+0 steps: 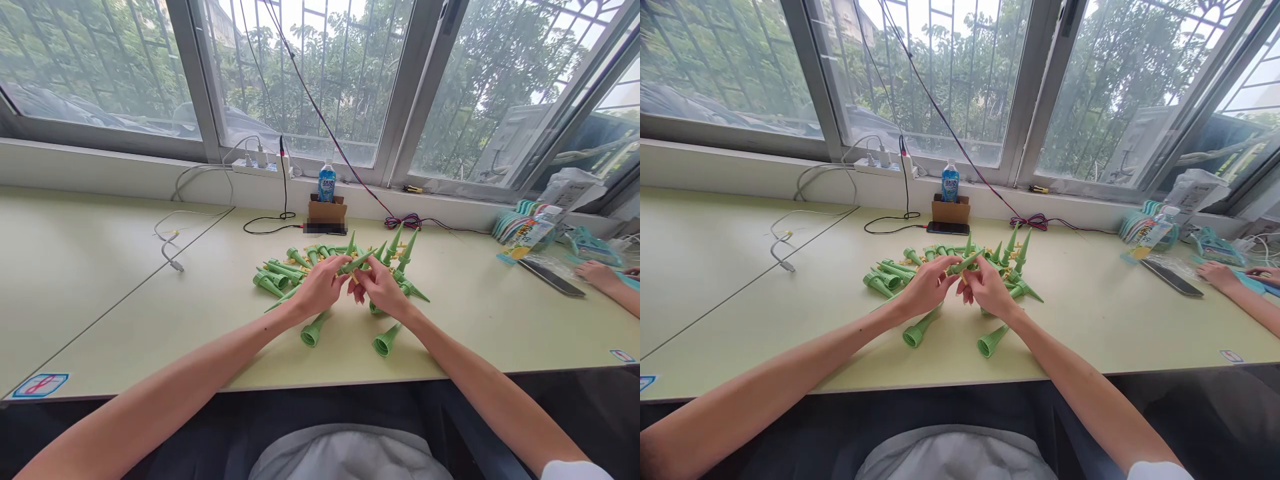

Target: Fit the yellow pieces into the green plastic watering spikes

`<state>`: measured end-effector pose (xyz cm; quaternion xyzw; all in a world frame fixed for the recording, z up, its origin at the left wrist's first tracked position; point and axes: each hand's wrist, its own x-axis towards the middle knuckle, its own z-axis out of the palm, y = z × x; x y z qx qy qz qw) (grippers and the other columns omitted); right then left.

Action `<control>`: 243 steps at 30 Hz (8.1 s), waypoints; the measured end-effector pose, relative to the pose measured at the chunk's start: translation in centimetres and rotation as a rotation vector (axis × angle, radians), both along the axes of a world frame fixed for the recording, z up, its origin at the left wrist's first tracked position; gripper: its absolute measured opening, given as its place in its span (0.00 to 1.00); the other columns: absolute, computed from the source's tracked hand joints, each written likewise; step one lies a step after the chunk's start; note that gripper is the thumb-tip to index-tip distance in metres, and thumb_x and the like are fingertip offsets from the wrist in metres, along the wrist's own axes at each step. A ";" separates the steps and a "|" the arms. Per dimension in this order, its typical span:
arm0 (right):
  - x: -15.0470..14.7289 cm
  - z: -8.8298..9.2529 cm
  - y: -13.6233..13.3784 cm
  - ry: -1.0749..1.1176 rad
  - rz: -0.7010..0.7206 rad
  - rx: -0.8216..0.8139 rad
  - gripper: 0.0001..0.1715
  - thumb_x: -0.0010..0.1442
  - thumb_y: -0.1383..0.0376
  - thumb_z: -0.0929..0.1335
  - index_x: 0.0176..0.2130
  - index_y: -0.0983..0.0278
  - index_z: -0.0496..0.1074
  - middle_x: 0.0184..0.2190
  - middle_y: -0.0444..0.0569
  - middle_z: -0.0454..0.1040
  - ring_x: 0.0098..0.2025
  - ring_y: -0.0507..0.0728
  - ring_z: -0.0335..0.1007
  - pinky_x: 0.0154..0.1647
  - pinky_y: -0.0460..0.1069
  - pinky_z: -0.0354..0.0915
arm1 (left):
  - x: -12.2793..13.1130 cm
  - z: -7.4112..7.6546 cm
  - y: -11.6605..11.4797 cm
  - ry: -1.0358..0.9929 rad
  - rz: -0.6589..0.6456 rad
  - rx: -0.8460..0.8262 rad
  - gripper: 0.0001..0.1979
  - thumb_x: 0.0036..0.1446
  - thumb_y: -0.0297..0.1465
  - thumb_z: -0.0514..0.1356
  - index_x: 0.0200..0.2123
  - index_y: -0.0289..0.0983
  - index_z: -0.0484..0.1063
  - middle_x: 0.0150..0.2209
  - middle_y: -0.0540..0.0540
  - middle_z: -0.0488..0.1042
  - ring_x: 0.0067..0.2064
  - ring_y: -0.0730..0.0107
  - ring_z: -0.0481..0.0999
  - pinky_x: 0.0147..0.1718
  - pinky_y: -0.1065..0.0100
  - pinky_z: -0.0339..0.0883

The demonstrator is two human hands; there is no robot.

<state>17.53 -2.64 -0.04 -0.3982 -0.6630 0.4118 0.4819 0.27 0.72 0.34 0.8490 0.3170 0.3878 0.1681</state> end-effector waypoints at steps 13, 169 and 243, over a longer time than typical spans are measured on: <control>0.0 -0.1 0.0 -0.091 -0.043 0.044 0.14 0.64 0.54 0.66 0.40 0.62 0.62 0.23 0.42 0.73 0.17 0.50 0.66 0.18 0.45 0.63 | -0.1 0.0 -0.1 0.003 -0.019 0.005 0.13 0.61 0.25 0.55 0.48 0.39 0.71 0.42 0.43 0.75 0.36 0.66 0.75 0.39 0.64 0.69; -0.1 0.0 -0.4 -0.355 -0.132 0.237 0.13 0.67 0.63 0.61 0.30 0.62 0.65 0.21 0.41 0.69 0.19 0.49 0.63 0.25 0.46 0.61 | -0.2 1.1 -0.3 -0.007 -0.088 -0.256 0.08 0.57 0.30 0.54 0.34 0.36 0.72 0.30 0.50 0.73 0.27 0.74 0.67 0.27 0.71 0.62; -0.1 0.1 -0.2 -0.060 -0.225 0.238 0.16 0.65 0.51 0.65 0.38 0.62 0.66 0.27 0.45 0.72 0.23 0.50 0.62 0.22 0.46 0.59 | 0.1 0.5 -0.4 0.055 -0.091 -0.271 0.14 0.66 0.41 0.51 0.37 0.38 0.70 0.28 0.50 0.71 0.26 0.73 0.70 0.27 0.71 0.64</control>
